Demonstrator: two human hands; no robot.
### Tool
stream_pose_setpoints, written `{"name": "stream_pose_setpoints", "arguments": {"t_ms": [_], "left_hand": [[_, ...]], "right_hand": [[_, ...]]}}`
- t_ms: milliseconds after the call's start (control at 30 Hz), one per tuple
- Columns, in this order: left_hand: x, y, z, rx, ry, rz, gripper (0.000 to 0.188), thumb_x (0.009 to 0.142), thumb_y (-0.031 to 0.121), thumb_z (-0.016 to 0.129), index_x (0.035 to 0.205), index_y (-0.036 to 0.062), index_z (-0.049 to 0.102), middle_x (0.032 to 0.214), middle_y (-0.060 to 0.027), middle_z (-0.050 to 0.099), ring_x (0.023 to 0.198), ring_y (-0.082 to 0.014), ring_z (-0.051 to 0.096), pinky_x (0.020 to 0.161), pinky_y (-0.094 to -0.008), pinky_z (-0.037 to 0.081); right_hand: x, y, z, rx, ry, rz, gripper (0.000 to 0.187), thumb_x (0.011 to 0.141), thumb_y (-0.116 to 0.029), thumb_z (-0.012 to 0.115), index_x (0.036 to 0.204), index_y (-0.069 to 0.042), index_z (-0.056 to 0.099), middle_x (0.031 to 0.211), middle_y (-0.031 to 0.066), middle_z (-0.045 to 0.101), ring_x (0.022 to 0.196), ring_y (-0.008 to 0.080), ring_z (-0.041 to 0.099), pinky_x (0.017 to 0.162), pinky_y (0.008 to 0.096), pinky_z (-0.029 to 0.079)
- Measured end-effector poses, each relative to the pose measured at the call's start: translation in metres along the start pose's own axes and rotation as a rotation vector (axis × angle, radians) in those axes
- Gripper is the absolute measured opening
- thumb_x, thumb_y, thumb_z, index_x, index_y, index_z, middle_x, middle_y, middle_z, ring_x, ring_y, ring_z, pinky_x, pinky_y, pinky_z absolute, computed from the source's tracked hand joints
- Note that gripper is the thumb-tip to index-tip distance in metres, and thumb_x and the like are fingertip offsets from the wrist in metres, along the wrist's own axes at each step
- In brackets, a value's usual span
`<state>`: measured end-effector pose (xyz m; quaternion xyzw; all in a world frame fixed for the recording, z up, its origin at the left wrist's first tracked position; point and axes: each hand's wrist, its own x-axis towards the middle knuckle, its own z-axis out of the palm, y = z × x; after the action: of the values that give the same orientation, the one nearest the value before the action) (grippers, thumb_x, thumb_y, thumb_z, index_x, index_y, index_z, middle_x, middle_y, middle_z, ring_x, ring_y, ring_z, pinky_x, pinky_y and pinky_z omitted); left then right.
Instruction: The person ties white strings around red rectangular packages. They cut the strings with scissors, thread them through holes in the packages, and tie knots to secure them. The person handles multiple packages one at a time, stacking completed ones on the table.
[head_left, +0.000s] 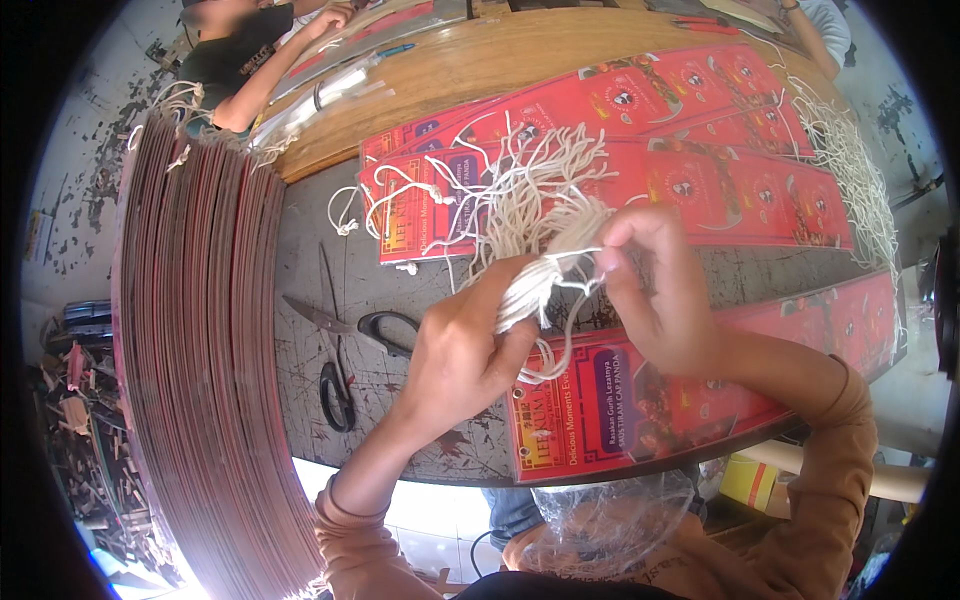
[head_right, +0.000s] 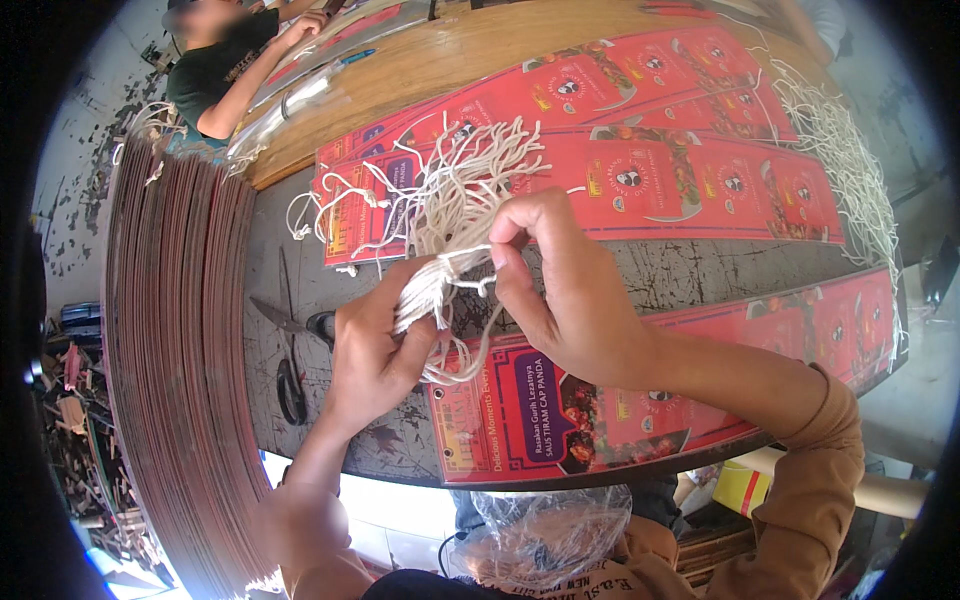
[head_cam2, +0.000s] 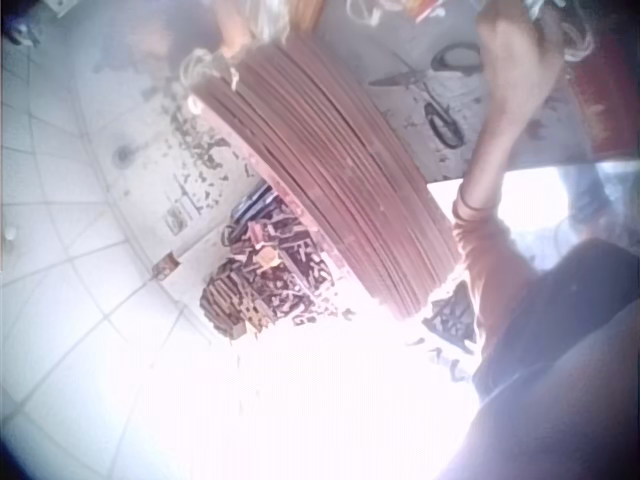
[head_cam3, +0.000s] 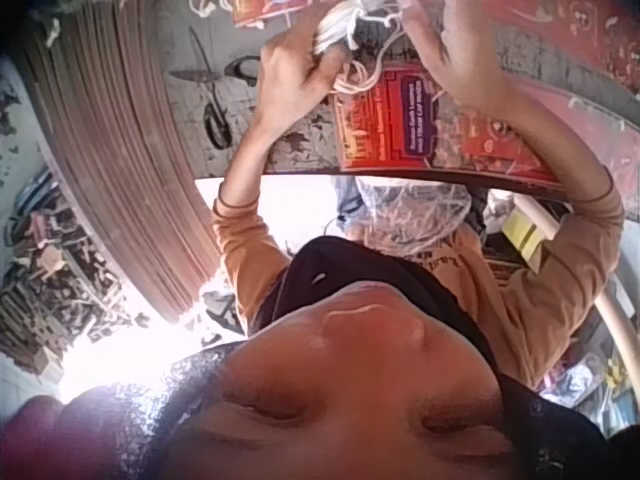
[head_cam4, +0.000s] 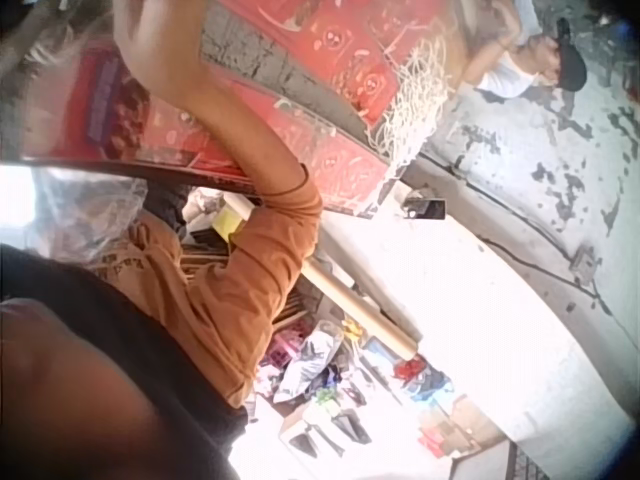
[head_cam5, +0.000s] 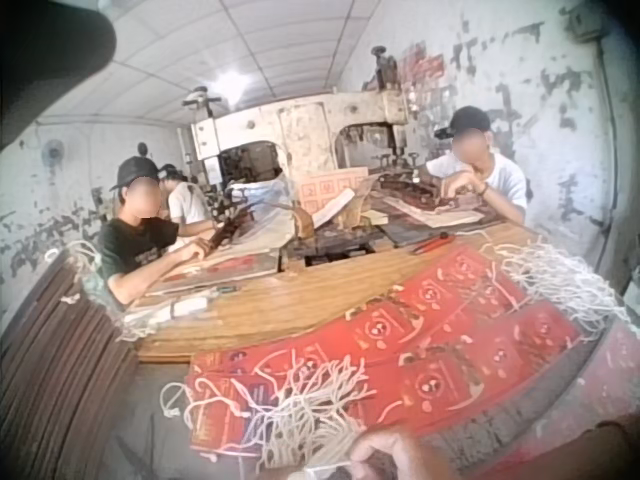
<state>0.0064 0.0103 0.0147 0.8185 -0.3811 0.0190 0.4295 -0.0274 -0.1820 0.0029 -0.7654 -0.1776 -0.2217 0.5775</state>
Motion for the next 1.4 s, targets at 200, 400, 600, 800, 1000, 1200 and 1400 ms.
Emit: {"name": "stream_pose_setpoints", "arguments": {"t_ms": [200, 400, 600, 800, 1000, 1200, 1400], "left_hand": [[0.002, 0.008, -0.020, 0.015, -0.054, -0.126, 0.007, 0.072, 0.001, 0.053, 0.077, -0.0008, 0.056, 0.053, -0.0145, 0.053, 0.045, -0.0259, 0.055, 0.044, -0.0345, 0.041], [0.002, 0.011, -0.024, -0.175, 0.073, -0.369, 0.017, 0.074, 0.009, 0.042, 0.070, -0.0022, 0.053, 0.058, -0.0005, 0.048, 0.053, -0.0063, 0.038, 0.047, -0.0238, 0.027], [0.003, 0.007, -0.016, -0.405, 0.202, -0.508, 0.017, 0.076, 0.008, 0.041, 0.072, -0.0023, 0.054, 0.057, -0.0023, 0.047, 0.052, -0.0065, 0.038, 0.047, -0.0248, 0.028], [0.004, 0.009, -0.021, -0.037, 0.280, -0.355, 0.016, 0.077, 0.008, 0.044, 0.073, -0.0034, 0.054, 0.052, -0.0065, 0.044, 0.050, -0.0081, 0.038, 0.047, -0.0269, 0.031], [0.004, 0.011, -0.023, -0.075, 0.249, -0.387, 0.018, 0.076, 0.007, 0.041, 0.072, -0.0052, 0.053, 0.056, 0.0010, 0.043, 0.053, -0.0051, 0.031, 0.047, -0.0241, 0.022], [0.003, 0.006, -0.020, -0.264, 0.289, -0.454, 0.024, 0.074, 0.007, 0.040, 0.081, -0.0071, 0.059, 0.058, 0.0044, 0.043, 0.052, -0.0025, 0.029, 0.046, -0.0215, 0.019], [0.004, 0.001, -0.017, -0.257, 0.243, -0.476, 0.024, 0.075, 0.009, 0.040, 0.080, -0.0053, 0.059, 0.058, 0.0045, 0.042, 0.051, -0.0023, 0.028, 0.047, -0.0217, 0.018]], "right_hand": [[0.023, 0.003, -0.014, -0.183, -0.174, -0.143, 0.011, 0.085, 0.002, 0.053, 0.094, -0.002, 0.050, 0.084, 0.0113, 0.055, 0.077, 0.0263, 0.057, 0.068, 0.0348, 0.045], [0.035, 0.001, -0.031, -0.256, -0.470, -0.117, 0.011, 0.085, -0.002, 0.052, 0.095, -0.003, 0.055, 0.084, 0.0118, 0.057, 0.078, 0.0278, 0.058, 0.068, 0.0342, 0.045], [0.038, 0.011, -0.037, 0.263, -0.816, 0.376, 0.007, 0.088, -0.005, 0.050, 0.088, 0.000, 0.055, 0.074, 0.0055, 0.055, 0.069, 0.0139, 0.054, 0.067, 0.0309, 0.043], [0.038, 0.023, -0.045, 0.558, -0.823, 0.608, 0.014, 0.091, -0.010, 0.050, 0.096, 0.001, 0.056, 0.077, 0.0019, 0.053, 0.069, 0.0101, 0.049, 0.073, 0.0284, 0.043], [0.034, 0.035, -0.039, 1.082, -0.394, 0.627, 0.016, 0.090, -0.015, 0.051, 0.096, -0.002, 0.056, 0.073, -0.0006, 0.045, 0.067, 0.0107, 0.045, 0.076, 0.0318, 0.042], [0.036, 0.044, -0.042, 1.088, -0.191, 0.618, 0.013, 0.085, -0.018, 0.045, 0.080, -0.007, 0.049, 0.069, -0.0015, 0.041, 0.066, 0.0120, 0.043, 0.074, 0.0301, 0.037], [0.035, 0.044, -0.039, 1.029, -0.092, 0.662, 0.019, 0.086, -0.024, 0.041, 0.071, -0.012, 0.043, 0.063, -0.0026, 0.037, 0.060, 0.0127, 0.039, 0.071, 0.0310, 0.037]]}}
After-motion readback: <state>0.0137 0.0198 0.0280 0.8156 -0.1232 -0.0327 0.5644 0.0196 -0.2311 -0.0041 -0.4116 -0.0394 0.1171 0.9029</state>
